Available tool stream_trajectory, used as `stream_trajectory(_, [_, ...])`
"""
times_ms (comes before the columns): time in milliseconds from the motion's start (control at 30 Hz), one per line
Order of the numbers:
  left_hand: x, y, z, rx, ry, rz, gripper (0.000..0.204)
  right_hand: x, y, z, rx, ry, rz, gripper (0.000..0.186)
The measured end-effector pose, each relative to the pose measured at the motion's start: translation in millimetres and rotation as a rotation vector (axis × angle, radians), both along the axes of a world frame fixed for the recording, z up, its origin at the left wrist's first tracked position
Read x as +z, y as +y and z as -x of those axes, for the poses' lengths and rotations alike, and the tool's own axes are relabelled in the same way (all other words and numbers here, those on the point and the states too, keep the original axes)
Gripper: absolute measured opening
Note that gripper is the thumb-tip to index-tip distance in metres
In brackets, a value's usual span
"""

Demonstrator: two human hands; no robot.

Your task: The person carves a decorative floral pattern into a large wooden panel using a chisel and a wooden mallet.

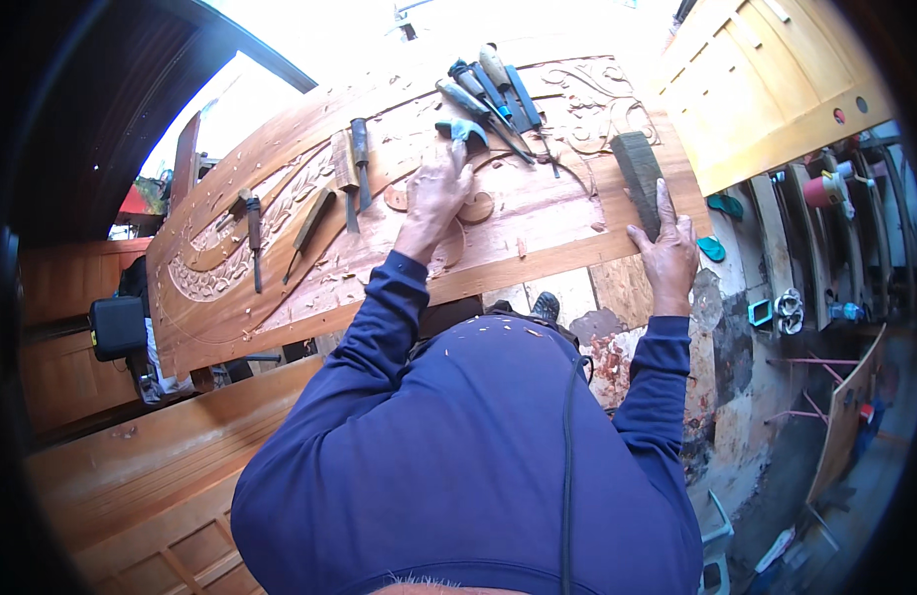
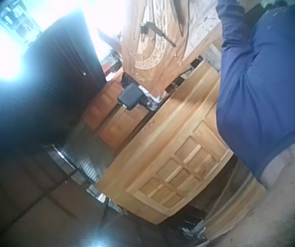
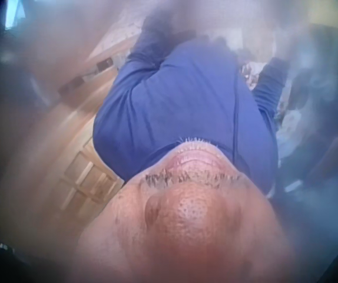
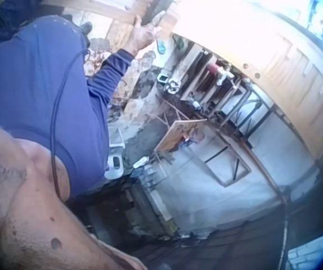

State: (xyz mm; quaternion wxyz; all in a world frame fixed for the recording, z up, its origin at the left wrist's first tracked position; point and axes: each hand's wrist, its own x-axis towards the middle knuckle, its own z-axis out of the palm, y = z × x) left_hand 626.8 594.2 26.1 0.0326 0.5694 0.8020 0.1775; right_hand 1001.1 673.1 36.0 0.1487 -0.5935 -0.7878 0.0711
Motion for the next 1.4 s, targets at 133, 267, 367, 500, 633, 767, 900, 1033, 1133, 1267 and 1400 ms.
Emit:
stream_trajectory(133, [27.5,-34.4,-11.3,0.047,-0.07,0.123,0.035,5.0,-1.8,2.0,-0.045,-0.026,0.019,0.101])
stream_trajectory(267, [39.9,-71.8,1.6,0.208,-0.135,0.377,0.05,2.4,-1.5,2.4,-0.034,-0.038,0.008,0.101])
stream_trajectory(367, [47.8,-54.4,0.6,0.167,-0.017,-0.011,0.063,4.5,-1.4,-0.8,-0.019,-0.024,0.016,0.101])
stream_trajectory(500, [27.0,34.9,3.1,0.15,-0.153,-0.14,0.075,7.1,1.4,-5.4,-0.041,-0.048,0.019,0.1])
stream_trajectory(633, [8.7,118.1,17.9,0.399,-0.308,0.046,0.097,2.4,-1.0,5.0,0.018,-0.049,-0.013,0.099])
stream_trajectory(767, [-19.1,162.4,17.6,0.456,-0.22,-0.009,0.096,6.5,-2.8,3.7,-0.011,-0.021,0.014,0.099])
stream_trajectory(900, [-22.7,181.8,21.0,0.467,-0.245,-0.025,0.088,6.6,-3.3,2.1,-0.034,-0.016,0.035,0.099])
stream_trajectory(1033, [-25.9,173.5,55.2,0.557,-0.249,-0.126,0.091,10.0,-9.8,13.9,-0.005,-0.009,0.049,0.1])
stream_trajectory(1133, [-5.8,181.1,36.4,0.444,-0.279,-0.08,0.11,8.0,-4.1,-2.5,-0.045,-0.029,0.02,0.101])
stream_trajectory(1267, [-6.5,168.5,62.7,0.605,-0.431,-0.214,0.107,3.0,-6.6,4.5,-0.007,-0.002,0.005,0.101])
stream_trajectory(1400, [0.9,172.9,75.0,0.621,-0.649,-0.379,0.096,1.6,-3.3,0.3,-0.034,-0.005,0.009,0.1])
